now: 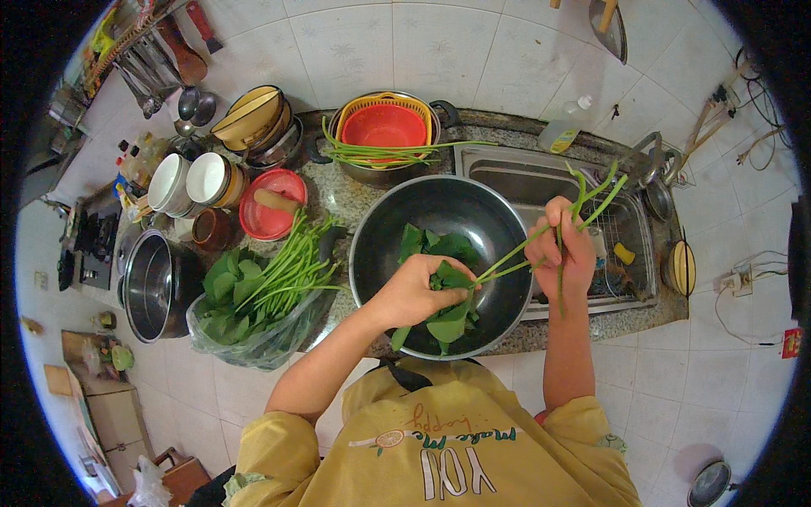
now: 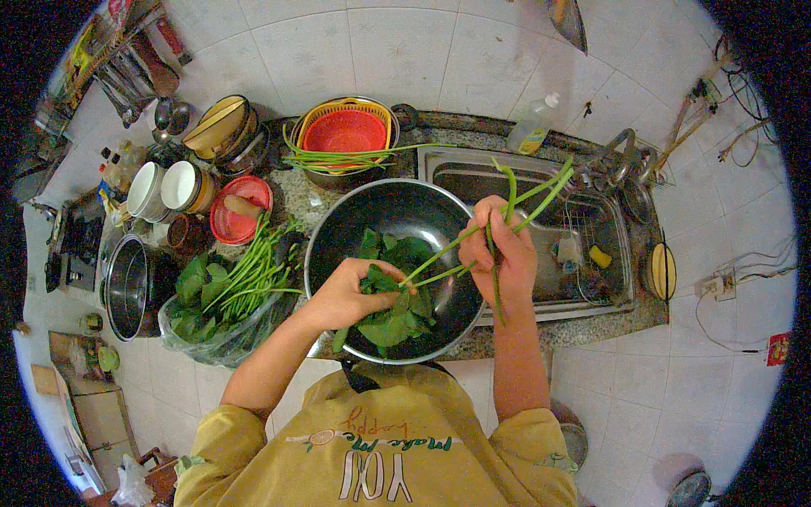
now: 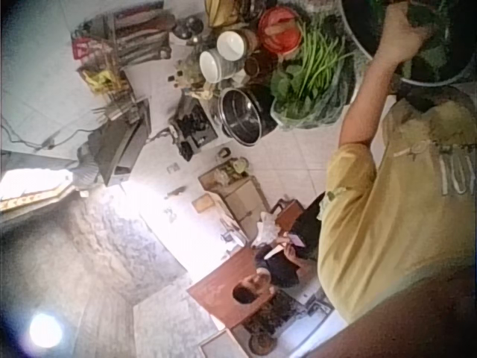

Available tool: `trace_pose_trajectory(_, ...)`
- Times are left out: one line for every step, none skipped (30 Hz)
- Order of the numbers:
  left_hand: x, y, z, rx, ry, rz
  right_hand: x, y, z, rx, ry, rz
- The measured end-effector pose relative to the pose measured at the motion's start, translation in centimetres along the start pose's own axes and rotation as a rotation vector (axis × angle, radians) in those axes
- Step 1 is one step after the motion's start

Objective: The person stands at a kitchen counter and repeatedly picks up long green vegetable stems. They pull the leaves off the stems by hand and place the leaves into a metal bowl. The discarded stems are placed into a red basket. The person continues this process for the duration of the clip.

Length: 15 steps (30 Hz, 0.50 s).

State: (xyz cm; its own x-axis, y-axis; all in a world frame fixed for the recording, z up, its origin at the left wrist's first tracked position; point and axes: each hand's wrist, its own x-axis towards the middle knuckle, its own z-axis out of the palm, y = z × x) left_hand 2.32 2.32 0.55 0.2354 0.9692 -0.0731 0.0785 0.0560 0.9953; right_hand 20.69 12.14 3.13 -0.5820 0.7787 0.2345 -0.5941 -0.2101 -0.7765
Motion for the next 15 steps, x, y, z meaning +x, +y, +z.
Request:
trace_pose_trajectory(-0.11, 0.29, 0.01, -0.043, 0.004, -0.034, 0.00, 0.03, 0.03, -0.003, 0.000, 0.000)
trace_pose_trajectory(-0.17, 0.44, -0.01, -0.086, 0.008, -0.068, 0.00, 0.05, 0.04, -0.006, -0.001, -0.001)
trace_pose_trajectory(-0.18, 0.43, -0.06, -0.082, 0.012, -0.045, -0.02, 0.07, 0.00, 0.000, -0.001, 0.003)
trace_pose_trajectory(-0.20, 0.43, -0.13, -0.077, 0.016, -0.022, -0.05, 0.10, -0.08, 0.006, -0.001, 0.007)
trace_pose_trajectory(-0.21, 0.42, -0.19, -0.073, 0.019, 0.002, -0.06, 0.12, -0.13, 0.013, -0.001, 0.011)
trace_pose_trajectory(-0.22, 0.38, -0.27, -0.047, 0.020, 0.013, -0.04, 0.12, -0.12, 0.013, -0.004, 0.006)
trace_pose_trajectory(-0.20, 0.30, -0.34, -0.022, 0.020, 0.023, -0.05, 0.13, -0.12, 0.013, -0.006, 0.002)
trace_pose_trajectory(-0.16, 0.19, -0.38, 0.003, 0.019, 0.033, -0.05, 0.14, -0.10, 0.013, -0.009, -0.002)
trace_pose_trajectory(-0.11, -0.06, -0.36, -0.032, 0.030, 0.034, -0.09, 0.16, -0.04, 0.006, 0.003, 0.001)
trace_pose_trajectory(-0.03, -0.36, -0.33, -0.065, 0.040, 0.036, -0.11, 0.15, 0.06, -0.002, 0.013, 0.003)
trace_pose_trajectory(0.00, -0.52, -0.29, -0.099, 0.050, 0.038, -0.13, 0.14, 0.12, -0.010, 0.024, 0.005)
trace_pose_trajectory(-0.04, -0.36, -0.27, -0.111, 0.046, 0.020, -0.14, 0.15, 0.07, -0.009, 0.017, 0.005)
trace_pose_trajectory(-0.14, -0.06, -0.28, -0.123, 0.041, 0.001, -0.15, 0.20, 0.00, -0.007, 0.011, 0.005)
trace_pose_trajectory(-0.18, 0.12, -0.25, -0.135, 0.036, -0.018, -0.14, 0.20, -0.04, -0.006, 0.004, 0.005)
trace_pose_trajectory(-0.16, 0.09, -0.18, -0.181, 0.047, -0.015, -0.12, 0.16, 0.01, -0.029, 0.014, -0.006)
